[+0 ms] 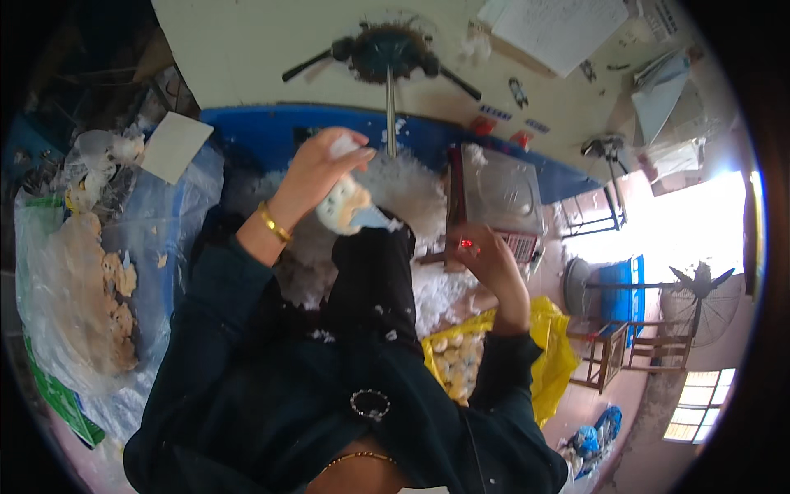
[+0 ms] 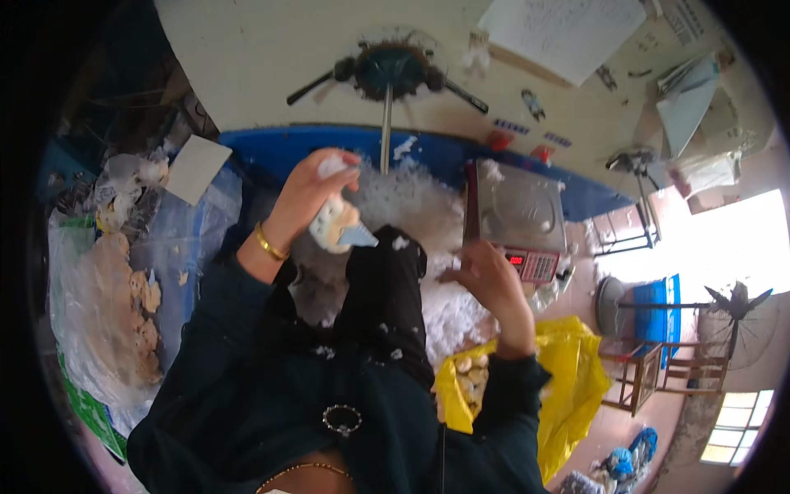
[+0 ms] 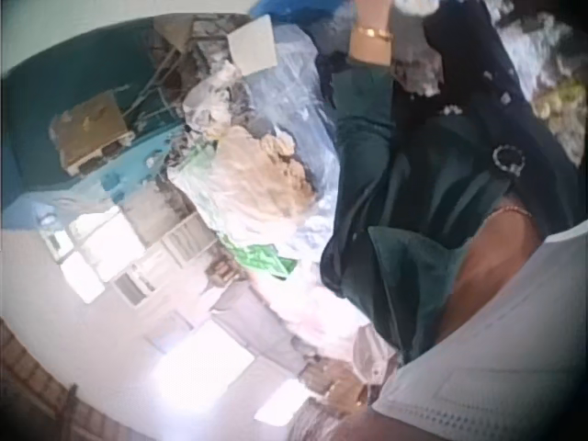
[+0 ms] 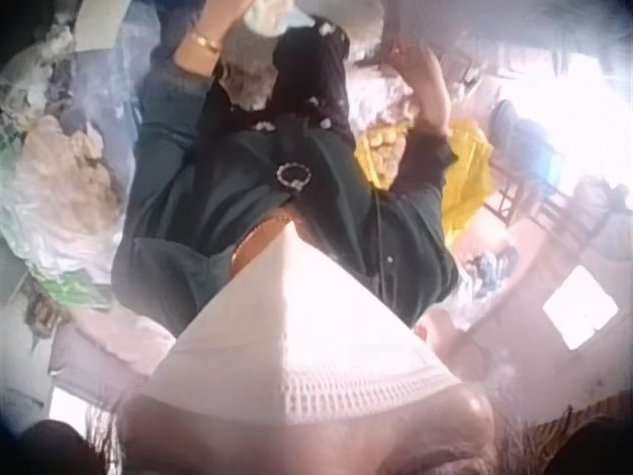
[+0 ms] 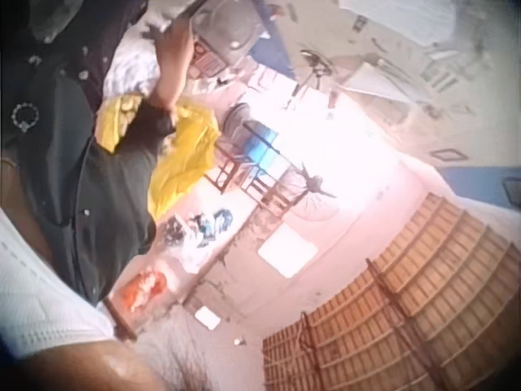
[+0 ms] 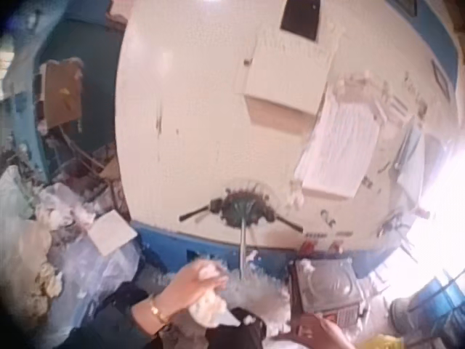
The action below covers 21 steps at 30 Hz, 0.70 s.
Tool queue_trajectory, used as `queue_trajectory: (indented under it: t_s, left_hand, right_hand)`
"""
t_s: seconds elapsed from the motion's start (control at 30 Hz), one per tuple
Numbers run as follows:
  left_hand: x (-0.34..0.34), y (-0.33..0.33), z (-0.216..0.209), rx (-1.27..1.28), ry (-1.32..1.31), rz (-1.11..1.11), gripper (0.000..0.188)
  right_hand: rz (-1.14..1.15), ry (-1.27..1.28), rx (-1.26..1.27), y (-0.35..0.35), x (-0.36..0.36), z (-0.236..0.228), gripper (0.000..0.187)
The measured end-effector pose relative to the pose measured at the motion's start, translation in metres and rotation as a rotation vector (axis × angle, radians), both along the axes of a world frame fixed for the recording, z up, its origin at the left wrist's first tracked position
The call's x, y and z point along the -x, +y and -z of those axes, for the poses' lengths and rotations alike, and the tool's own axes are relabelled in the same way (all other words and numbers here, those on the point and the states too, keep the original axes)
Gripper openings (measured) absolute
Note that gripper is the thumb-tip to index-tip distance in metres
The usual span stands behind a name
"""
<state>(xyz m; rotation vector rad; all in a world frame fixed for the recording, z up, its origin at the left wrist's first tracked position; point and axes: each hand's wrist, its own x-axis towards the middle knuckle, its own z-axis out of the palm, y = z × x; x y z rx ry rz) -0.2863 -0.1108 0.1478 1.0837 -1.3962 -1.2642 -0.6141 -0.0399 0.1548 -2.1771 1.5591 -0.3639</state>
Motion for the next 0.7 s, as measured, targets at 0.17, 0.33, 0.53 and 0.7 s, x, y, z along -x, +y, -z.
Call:
queue_trajectory:
  t_s: [0.17, 0.33, 0.53, 0.7]
  left_hand:
    - [0.031, 0.005, 0.008, 0.045, 0.076, -0.066, 0.026]
    - [0.024, 0.017, -0.003, 0.326, -0.324, -0.180, 0.028]
    - [0.016, 0.024, 0.028, -0.070, 0.334, -0.034, 0.014]
    - [0.025, 0.032, 0.036, -0.078, 0.277, 0.074, 0.011]
  right_hand:
    - [-0.106, -0.502, 0.117, -0.027, -0.121, 0.003, 0.054]
    - [-0.137, -0.697, -0.166, -0.040, -0.129, 0.016, 0.038]
    - [0.100, -1.371, -0.351, -0.042, -0.136, 0.040, 0.037]
    - [0.147, -1.241, -0.261, -0.029, -0.129, 0.026, 0.024]
